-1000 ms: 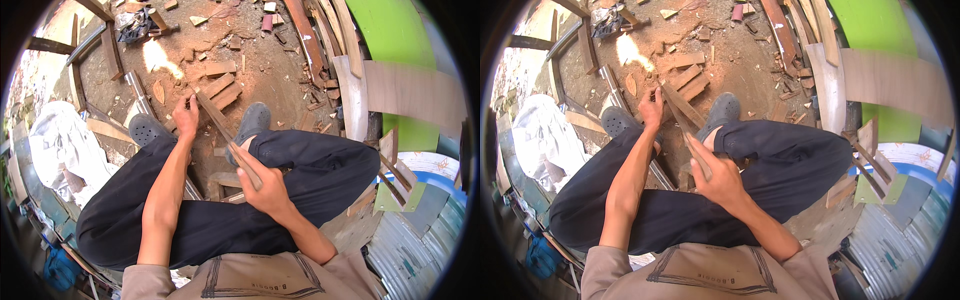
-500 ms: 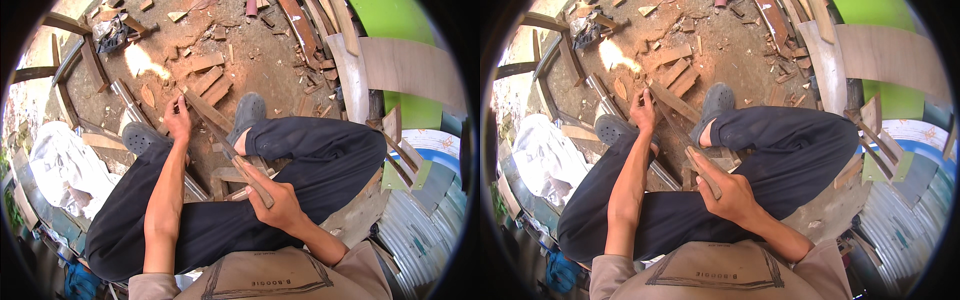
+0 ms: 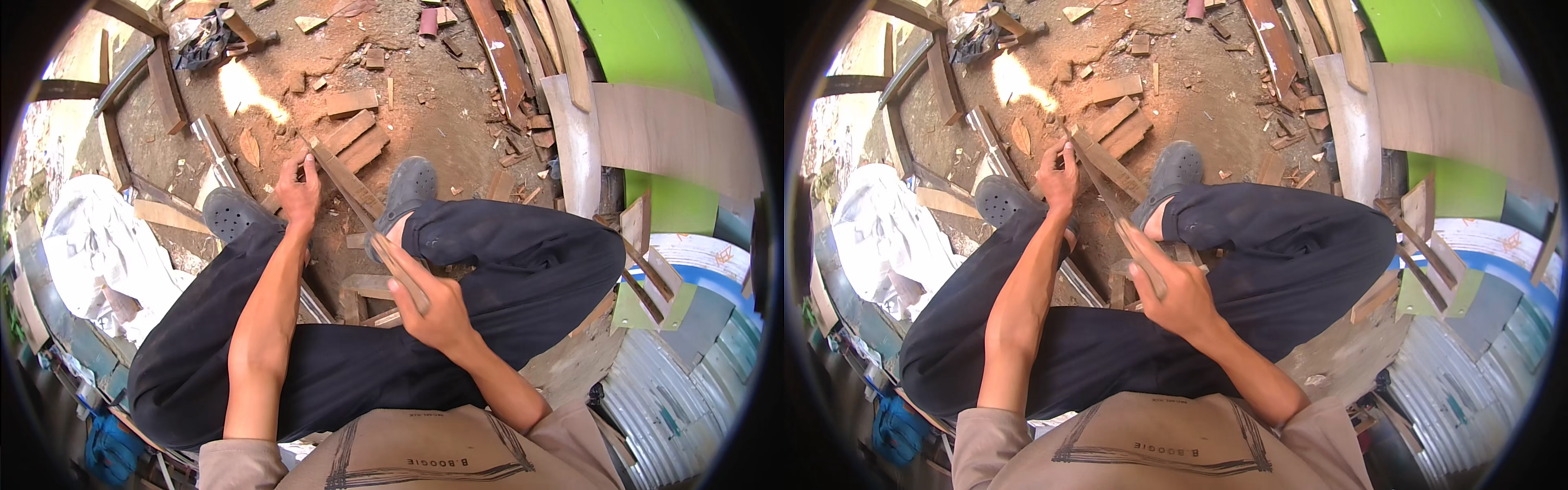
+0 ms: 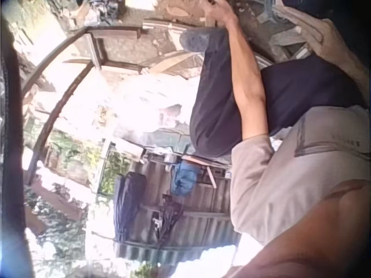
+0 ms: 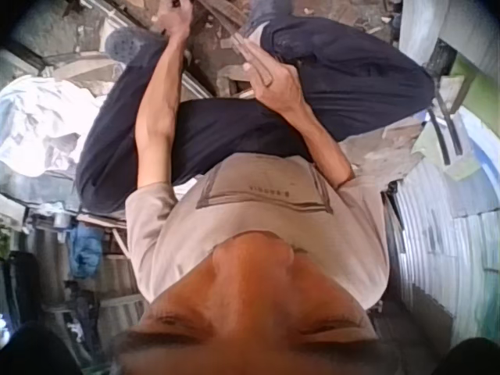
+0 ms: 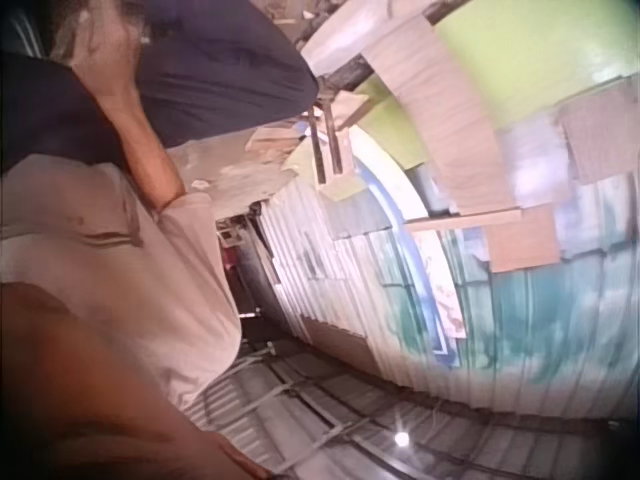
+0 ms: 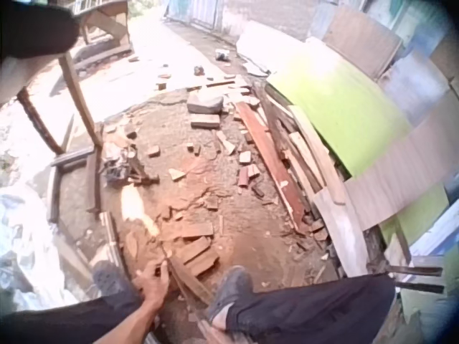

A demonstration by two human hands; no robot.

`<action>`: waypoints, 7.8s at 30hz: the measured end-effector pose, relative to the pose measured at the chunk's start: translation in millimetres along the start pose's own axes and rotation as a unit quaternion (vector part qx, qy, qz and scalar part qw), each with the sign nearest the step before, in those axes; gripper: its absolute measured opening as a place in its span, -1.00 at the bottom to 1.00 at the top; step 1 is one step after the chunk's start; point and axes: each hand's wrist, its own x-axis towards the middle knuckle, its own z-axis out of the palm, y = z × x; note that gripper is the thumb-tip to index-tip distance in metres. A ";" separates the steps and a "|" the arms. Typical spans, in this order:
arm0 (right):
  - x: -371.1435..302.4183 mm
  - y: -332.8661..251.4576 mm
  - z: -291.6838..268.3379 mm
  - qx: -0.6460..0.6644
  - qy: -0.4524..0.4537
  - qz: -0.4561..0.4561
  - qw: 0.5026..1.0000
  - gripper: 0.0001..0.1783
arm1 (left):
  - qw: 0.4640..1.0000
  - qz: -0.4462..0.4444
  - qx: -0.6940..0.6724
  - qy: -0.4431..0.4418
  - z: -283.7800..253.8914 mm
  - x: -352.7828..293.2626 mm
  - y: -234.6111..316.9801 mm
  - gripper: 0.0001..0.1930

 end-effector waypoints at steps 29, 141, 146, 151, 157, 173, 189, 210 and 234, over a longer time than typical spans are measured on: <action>106.7 52.7 99.8 -0.039 0.049 -0.025 0.998 -0.51 | 0.966 -0.233 -0.055 -0.102 -12.3 -3.5 31.5 -0.61; 97.7 87.1 71.5 -0.006 0.036 -0.118 0.992 -0.46 | 0.959 -0.202 -0.131 -0.147 -8.5 1.5 3.3 -0.50; 2.1 40.1 15.3 -0.011 -0.008 -0.035 0.999 -0.44 | 0.966 -0.198 -0.101 -0.133 -6.8 0.4 -6.0 -0.48; -34.5 27.6 -17.9 -0.016 -0.004 -0.054 0.998 -0.41 | 0.956 -0.225 -0.143 -0.119 -5.4 -5.0 0.3 -0.48; 152.2 79.3 91.7 -0.023 -0.002 -0.043 0.999 -0.44 | 0.940 -0.211 -0.213 -0.163 -8.7 -5.9 24.3 -0.56; 80.6 68.3 25.6 0.031 -0.038 -0.026 0.998 -0.47 | 0.840 -0.410 -0.349 -0.066 -8.4 2.3 43.6 -0.44; 21.6 36.9 -7.8 0.044 -0.008 -0.042 0.998 -0.51 | 0.840 -0.411 -0.352 -0.041 0.4 13.0 25.1 -0.20; 125.0 79.2 83.3 -0.019 0.024 -0.116 0.993 -0.52 | 0.819 -0.406 -0.403 0.025 4.4 -1.0 44.8 -0.21; 109.0 53.9 89.2 -0.028 0.006 -0.042 0.999 -0.51 | 0.879 -0.417 -0.228 0.019 1.6 -1.9 28.1 -0.24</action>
